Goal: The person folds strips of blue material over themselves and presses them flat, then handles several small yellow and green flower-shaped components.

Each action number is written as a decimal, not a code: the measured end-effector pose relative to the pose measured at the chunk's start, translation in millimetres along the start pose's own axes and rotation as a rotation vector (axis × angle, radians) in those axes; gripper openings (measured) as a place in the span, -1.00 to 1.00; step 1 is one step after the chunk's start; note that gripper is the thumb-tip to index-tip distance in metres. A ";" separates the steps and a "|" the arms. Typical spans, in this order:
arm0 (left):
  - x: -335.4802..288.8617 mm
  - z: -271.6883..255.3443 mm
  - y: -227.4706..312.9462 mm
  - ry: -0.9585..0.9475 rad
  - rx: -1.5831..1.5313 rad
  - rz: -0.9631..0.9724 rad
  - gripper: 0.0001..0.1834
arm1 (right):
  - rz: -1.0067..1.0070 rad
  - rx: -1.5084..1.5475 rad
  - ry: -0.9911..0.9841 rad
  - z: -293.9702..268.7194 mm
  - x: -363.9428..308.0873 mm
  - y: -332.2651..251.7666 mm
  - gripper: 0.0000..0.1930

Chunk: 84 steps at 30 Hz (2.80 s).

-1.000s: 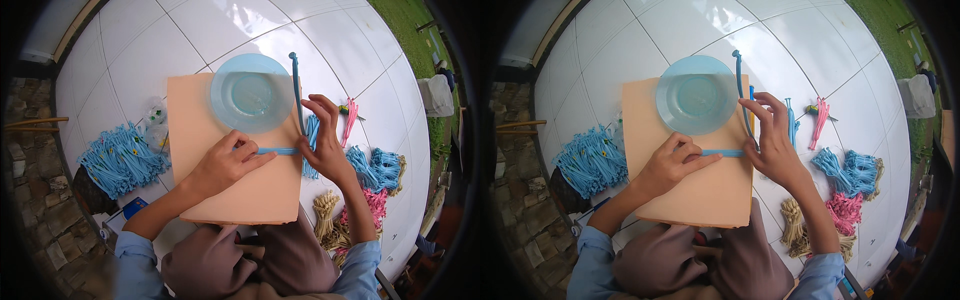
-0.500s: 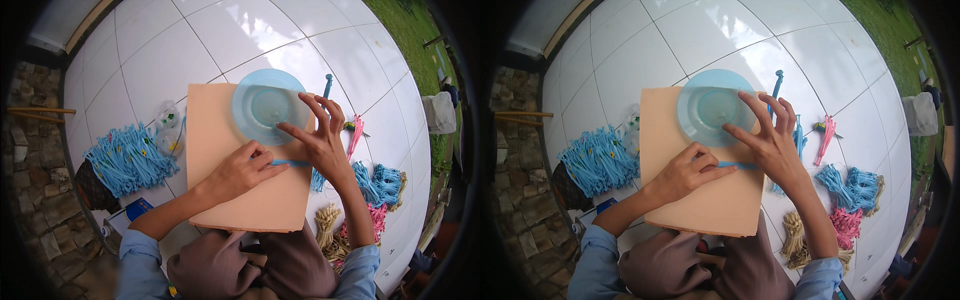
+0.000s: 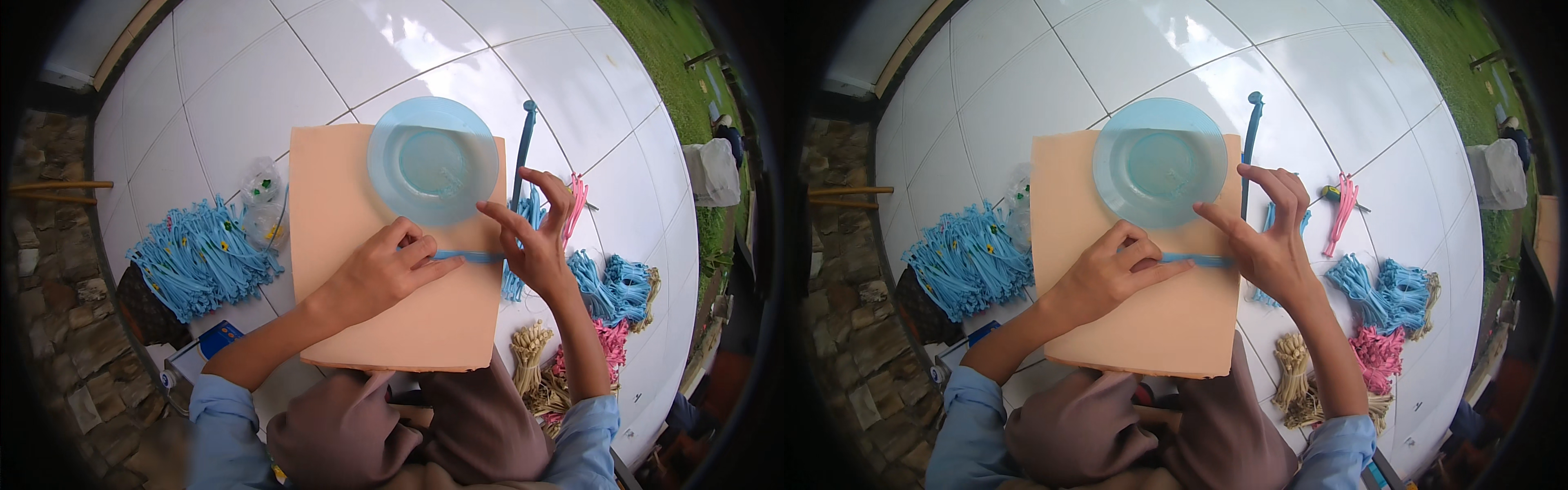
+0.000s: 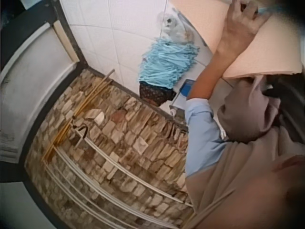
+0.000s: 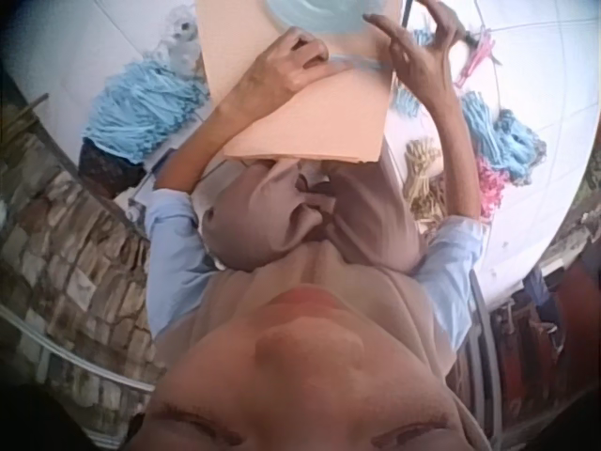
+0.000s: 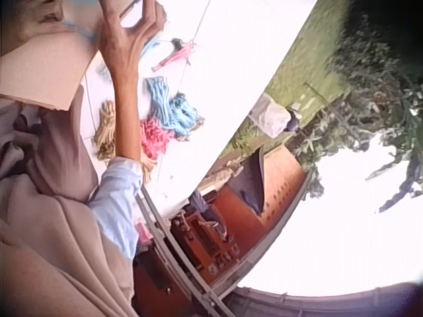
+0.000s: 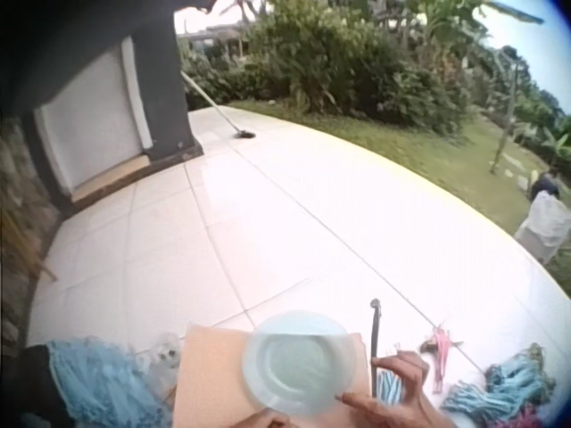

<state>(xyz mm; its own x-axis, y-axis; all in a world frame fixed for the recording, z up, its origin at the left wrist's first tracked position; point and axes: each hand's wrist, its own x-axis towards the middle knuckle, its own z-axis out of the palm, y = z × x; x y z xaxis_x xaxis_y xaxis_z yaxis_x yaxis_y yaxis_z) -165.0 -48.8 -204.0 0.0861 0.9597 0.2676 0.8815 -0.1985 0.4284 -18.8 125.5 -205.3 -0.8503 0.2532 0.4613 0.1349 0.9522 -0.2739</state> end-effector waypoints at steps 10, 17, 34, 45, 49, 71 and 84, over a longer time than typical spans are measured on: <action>2.1 -0.7 -1.2 0.006 -0.003 -0.006 -0.53 | -0.243 -0.043 0.007 -3.2 -25.9 10.5 -0.54; 1.0 0.0 0.0 0.013 -0.022 -0.016 -0.53 | -0.223 0.033 0.080 2.5 -29.1 8.3 -0.54; 1.1 0.5 -0.8 0.008 -0.003 -0.015 -0.54 | -0.150 0.109 0.092 5.9 -27.7 9.8 -0.53; -3.4 7.0 0.0 0.214 0.148 0.109 -0.57 | 0.619 0.949 0.164 -5.6 -39.5 -18.8 -0.48; 1.7 -15.6 30.7 0.298 0.098 0.153 -0.57 | 0.612 1.023 0.150 -57.0 -45.0 -33.2 -0.41; 127.2 -98.4 206.2 0.392 -0.080 0.350 -0.74 | 0.421 0.931 0.412 -248.8 -62.4 -85.2 -0.44; 78.7 -39.1 248.4 0.134 -0.753 0.051 -0.75 | 0.302 1.311 0.747 -257.5 -89.9 -135.5 -0.54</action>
<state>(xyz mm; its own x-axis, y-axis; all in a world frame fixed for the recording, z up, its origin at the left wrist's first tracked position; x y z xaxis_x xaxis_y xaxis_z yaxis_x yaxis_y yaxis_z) 42.6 -30.3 -42.7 0.0187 0.9231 0.3841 0.3195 -0.3696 0.8725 170.4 17.7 7.6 -0.3801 0.8091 0.4482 -0.6185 0.1379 -0.7736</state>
